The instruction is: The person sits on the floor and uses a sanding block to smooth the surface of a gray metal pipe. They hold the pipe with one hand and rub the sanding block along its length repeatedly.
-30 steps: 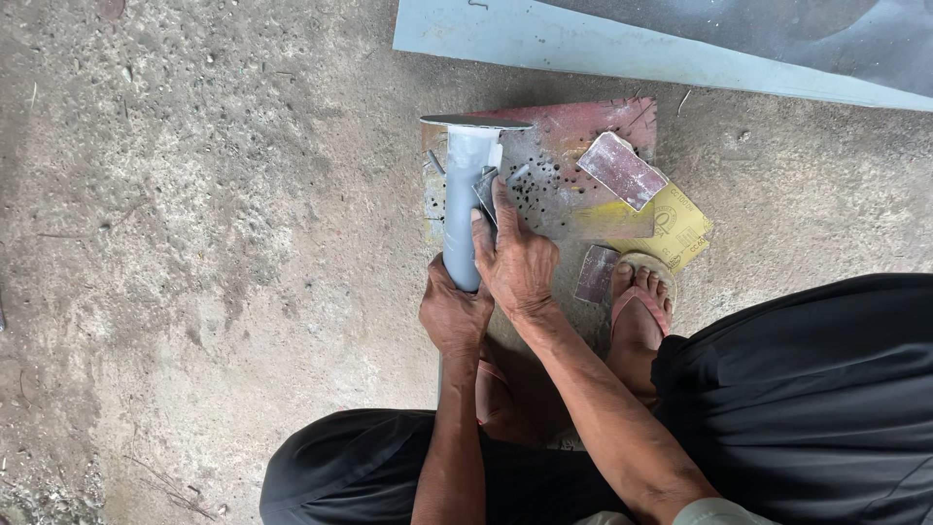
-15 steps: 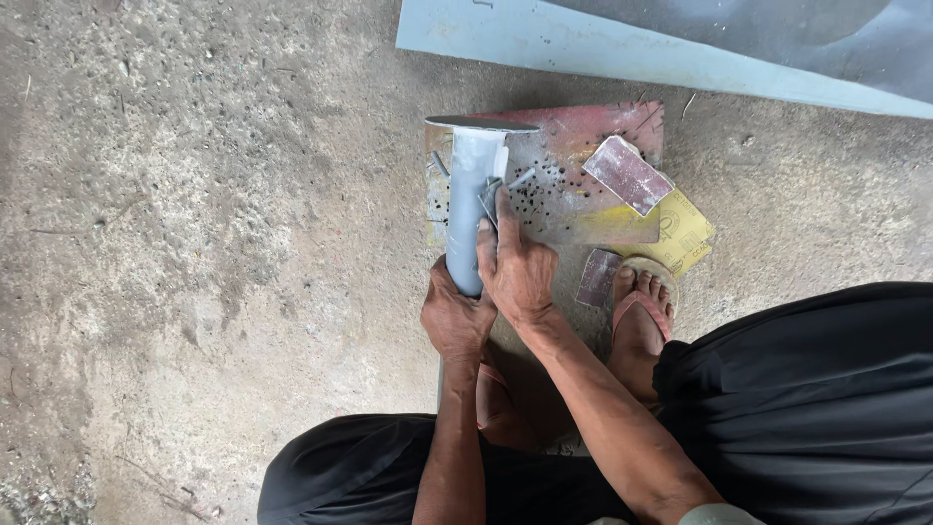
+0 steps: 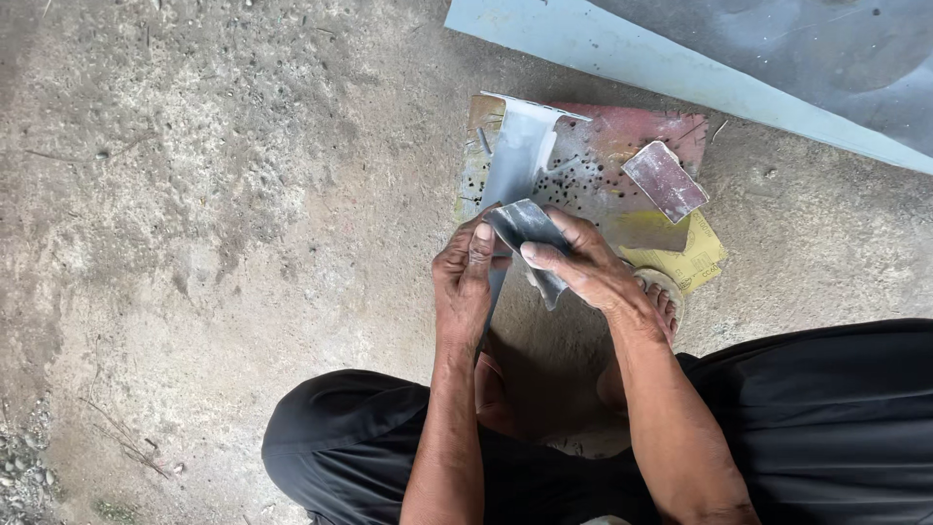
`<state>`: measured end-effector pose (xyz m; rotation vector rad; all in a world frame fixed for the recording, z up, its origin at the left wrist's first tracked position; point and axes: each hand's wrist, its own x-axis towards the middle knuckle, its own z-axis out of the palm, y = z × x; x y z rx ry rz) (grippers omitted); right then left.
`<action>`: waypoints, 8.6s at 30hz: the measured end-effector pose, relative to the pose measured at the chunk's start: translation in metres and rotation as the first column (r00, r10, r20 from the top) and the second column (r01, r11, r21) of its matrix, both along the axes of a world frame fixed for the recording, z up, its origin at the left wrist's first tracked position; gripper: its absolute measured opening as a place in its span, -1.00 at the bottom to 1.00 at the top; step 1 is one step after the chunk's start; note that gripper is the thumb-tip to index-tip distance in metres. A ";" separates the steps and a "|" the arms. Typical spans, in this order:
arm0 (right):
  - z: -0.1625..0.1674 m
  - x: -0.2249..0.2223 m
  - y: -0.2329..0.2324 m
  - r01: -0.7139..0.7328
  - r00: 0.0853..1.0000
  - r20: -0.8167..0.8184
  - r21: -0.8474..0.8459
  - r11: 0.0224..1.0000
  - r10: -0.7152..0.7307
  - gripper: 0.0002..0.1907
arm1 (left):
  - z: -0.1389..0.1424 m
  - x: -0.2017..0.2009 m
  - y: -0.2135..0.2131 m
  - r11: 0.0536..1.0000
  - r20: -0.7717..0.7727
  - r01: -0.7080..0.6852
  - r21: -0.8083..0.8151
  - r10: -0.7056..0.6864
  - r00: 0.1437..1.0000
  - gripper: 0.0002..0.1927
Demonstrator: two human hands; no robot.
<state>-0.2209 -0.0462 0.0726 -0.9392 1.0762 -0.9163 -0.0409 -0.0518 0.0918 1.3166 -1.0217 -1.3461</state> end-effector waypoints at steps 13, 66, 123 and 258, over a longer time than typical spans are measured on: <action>0.036 0.007 -0.007 -0.024 0.964 -0.264 -0.019 1.000 0.018 -0.45 | 0.009 0.000 0.003 0.996 -0.333 -0.047 -0.071 0.021 0.943 -0.72; -0.038 0.071 -0.019 0.414 0.526 -0.329 -0.707 0.574 -0.784 -0.45 | -0.069 -0.003 -0.004 0.991 0.663 -0.063 -0.118 0.126 0.738 -0.25; -0.055 0.088 -0.042 0.737 0.524 -0.030 -0.485 0.471 -0.851 -0.63 | -0.066 -0.010 0.000 0.975 0.670 -0.196 -0.105 0.215 0.711 -0.40; -0.049 0.093 -0.038 0.746 0.527 -0.112 -0.413 0.522 -0.843 -0.60 | -0.055 -0.021 0.006 0.981 0.770 -0.159 -0.112 0.187 0.610 -0.41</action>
